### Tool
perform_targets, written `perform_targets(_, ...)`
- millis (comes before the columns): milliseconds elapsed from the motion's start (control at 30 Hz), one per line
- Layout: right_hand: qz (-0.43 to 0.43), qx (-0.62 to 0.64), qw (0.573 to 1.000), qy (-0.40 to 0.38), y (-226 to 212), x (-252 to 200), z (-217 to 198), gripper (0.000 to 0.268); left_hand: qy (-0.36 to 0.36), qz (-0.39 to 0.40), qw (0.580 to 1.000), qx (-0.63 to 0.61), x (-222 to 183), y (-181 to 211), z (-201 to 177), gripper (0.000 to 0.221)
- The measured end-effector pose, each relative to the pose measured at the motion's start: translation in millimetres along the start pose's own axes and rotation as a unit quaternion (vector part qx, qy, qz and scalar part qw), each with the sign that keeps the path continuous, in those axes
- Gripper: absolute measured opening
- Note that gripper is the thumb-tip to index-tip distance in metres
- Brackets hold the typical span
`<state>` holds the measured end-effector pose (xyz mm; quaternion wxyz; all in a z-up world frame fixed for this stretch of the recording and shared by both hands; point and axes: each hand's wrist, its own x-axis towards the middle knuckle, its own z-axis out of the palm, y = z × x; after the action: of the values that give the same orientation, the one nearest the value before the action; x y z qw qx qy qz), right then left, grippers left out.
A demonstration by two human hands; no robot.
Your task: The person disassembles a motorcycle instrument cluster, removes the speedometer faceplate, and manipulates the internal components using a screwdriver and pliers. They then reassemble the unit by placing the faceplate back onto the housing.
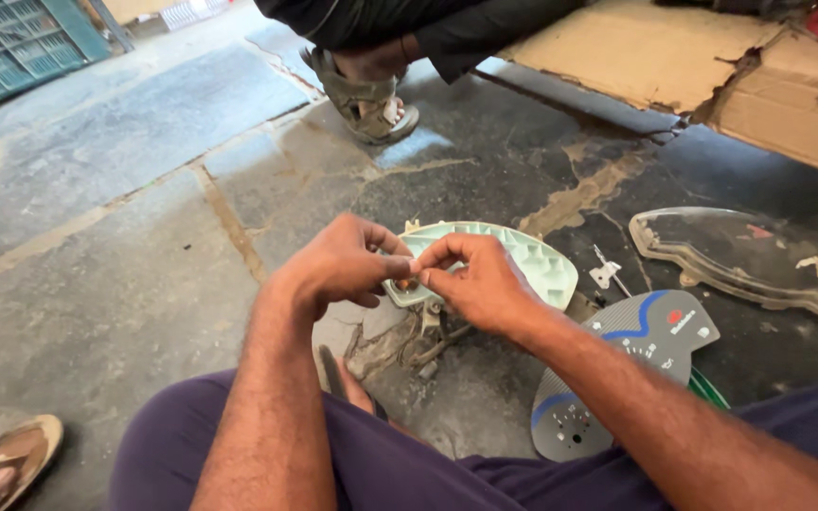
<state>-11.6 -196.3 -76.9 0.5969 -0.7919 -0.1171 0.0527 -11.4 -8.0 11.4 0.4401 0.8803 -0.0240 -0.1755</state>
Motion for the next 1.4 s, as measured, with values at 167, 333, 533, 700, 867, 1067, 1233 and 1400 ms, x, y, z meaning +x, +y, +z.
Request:
perform_targets(167, -0.008, 0.107, 0.994, 0.008, -8.6, -8.3, -3.7, 0.030, 0.045, -0.040, 0.998, 0.013, -10.9, 8.8, 7.5, 0.040)
perform_targets(333, 0.096, 0.295, 0.950, 0.019, -9.6, -12.5, -12.1, 0.038, 0.064, -0.024, 0.997, -0.027, -17.5, 4.7, 15.8, 0.036)
perform_targets(533, 0.163, 0.496, 0.851, 0.053, -5.0, -15.7, -31.4, 0.019, 0.112, 0.015, 0.993, -0.018, -22.7, 1.3, 29.0, 0.026)
perform_targets(700, 0.173, 0.576, 0.793, 0.092, -12.5, -24.1, -48.8, 0.012, 0.165, 0.007, 0.986, 0.027, -29.6, 2.8, 45.5, 0.025)
perform_targets(867, 0.003, 0.632, 0.771, 0.078, -42.8, -6.5, -135.2, 0.007, 0.258, 0.080, 0.960, 0.079, -33.0, 1.8, 58.5, 0.025)
perform_targets(1067, -0.142, 0.612, 0.738, 0.245, -55.7, -26.8, -273.5, 0.019, 0.301, 0.058, 0.948, 0.090, -31.3, 5.6, 61.4, 0.037)
perform_targets(1233, -0.043, 0.643, 0.686, 0.336, -6.2, -30.7, -285.7, 0.009, 0.310, 0.040, 0.943, 0.112, -26.3, 8.5, 63.3, 0.033)
perform_targets(1400, 0.008, 0.561, 0.801, 0.206, 13.0, -5.9, -210.0, 0.010, 0.310, 0.003, 0.944, 0.116, -26.3, 7.3, 59.7, 0.033)
